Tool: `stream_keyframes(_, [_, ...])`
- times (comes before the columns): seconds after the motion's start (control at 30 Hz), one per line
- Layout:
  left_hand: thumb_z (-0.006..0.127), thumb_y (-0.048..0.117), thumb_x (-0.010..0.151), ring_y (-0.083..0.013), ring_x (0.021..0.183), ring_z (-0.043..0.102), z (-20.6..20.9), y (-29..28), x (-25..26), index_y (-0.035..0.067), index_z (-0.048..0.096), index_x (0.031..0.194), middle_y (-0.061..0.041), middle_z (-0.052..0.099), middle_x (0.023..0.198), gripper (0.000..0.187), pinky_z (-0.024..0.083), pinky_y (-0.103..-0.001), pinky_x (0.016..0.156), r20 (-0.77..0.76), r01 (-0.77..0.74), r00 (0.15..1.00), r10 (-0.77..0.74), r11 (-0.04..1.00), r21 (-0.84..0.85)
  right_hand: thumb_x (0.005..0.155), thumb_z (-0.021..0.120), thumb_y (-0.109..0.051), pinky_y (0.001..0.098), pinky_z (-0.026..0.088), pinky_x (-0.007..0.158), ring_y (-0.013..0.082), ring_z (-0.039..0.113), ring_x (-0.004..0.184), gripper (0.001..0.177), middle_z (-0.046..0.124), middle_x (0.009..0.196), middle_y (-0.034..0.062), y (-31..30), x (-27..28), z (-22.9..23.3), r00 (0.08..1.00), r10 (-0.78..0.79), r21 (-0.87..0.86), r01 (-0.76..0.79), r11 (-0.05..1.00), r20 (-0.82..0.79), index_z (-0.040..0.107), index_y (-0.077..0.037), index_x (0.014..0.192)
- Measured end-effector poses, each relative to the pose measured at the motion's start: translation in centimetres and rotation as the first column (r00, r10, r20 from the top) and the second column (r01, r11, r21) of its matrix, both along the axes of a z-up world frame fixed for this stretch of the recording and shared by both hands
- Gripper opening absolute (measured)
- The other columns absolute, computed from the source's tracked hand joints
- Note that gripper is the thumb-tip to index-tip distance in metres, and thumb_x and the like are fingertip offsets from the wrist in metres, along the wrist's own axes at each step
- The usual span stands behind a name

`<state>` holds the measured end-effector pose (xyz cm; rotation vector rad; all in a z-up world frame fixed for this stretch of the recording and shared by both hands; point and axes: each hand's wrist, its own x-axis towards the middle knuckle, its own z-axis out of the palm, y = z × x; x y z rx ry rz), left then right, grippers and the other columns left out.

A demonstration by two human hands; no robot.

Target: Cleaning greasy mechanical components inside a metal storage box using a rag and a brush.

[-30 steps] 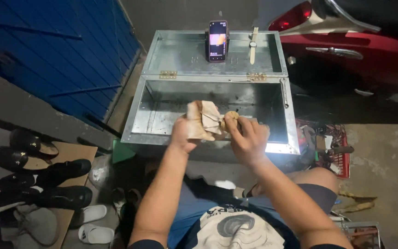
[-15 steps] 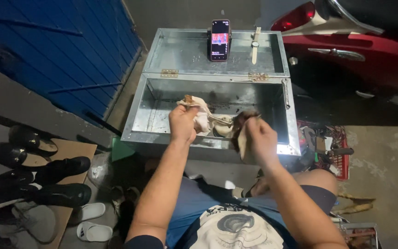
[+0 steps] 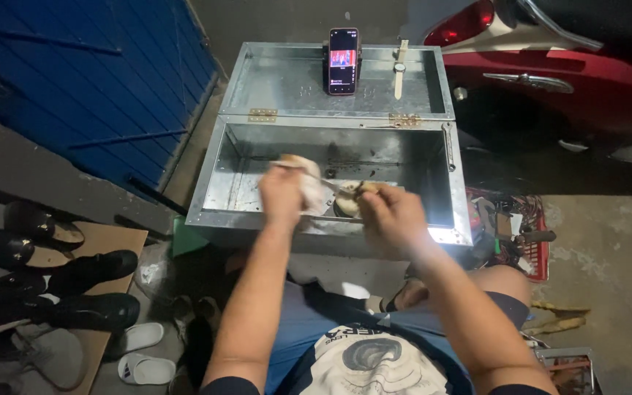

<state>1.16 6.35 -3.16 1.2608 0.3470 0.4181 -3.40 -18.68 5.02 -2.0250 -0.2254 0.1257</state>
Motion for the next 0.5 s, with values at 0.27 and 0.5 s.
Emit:
stream_keyframes(0.27, [0.063, 0.009, 0.1, -0.0148, 0.064, 0.065, 1.0, 6.1, -3.6, -0.001, 0.07, 0.092, -0.006, 0.07, 0.08, 0.014, 0.051, -0.031, 0.056, -0.002, -0.057, 0.998, 0.057, 0.996, -0.062, 0.102, 0.065, -0.035, 0.042, 0.054, 0.079, 0.0283, 0.07, 0.088, 0.036, 0.074, 0.098, 0.02, -3.4, 15.0, 0.5, 0.983, -0.014, -0.261, 0.062, 0.963, 0.182, 0.073, -0.002, 0.116])
stream_keyframes(0.5, [0.063, 0.009, 0.104, -0.0151, 0.08, 0.066, -5.2, 5.7, -4.0, -0.004, 0.068, 0.101, -0.008, 0.071, 0.094, 0.015, 0.053, -0.03, 0.072, 0.076, 0.07, 0.996, -0.049, 0.95, -0.304, 0.1, 0.062, -0.035, 0.0413, 0.056, 0.077, 0.0277, 0.072, 0.084, 0.037, 0.076, 0.092, 0.0179, 4.2, 23.9, 2.1, 0.992, -0.004, -0.39, -0.046, 0.92, -0.127, 0.075, -0.001, 0.108])
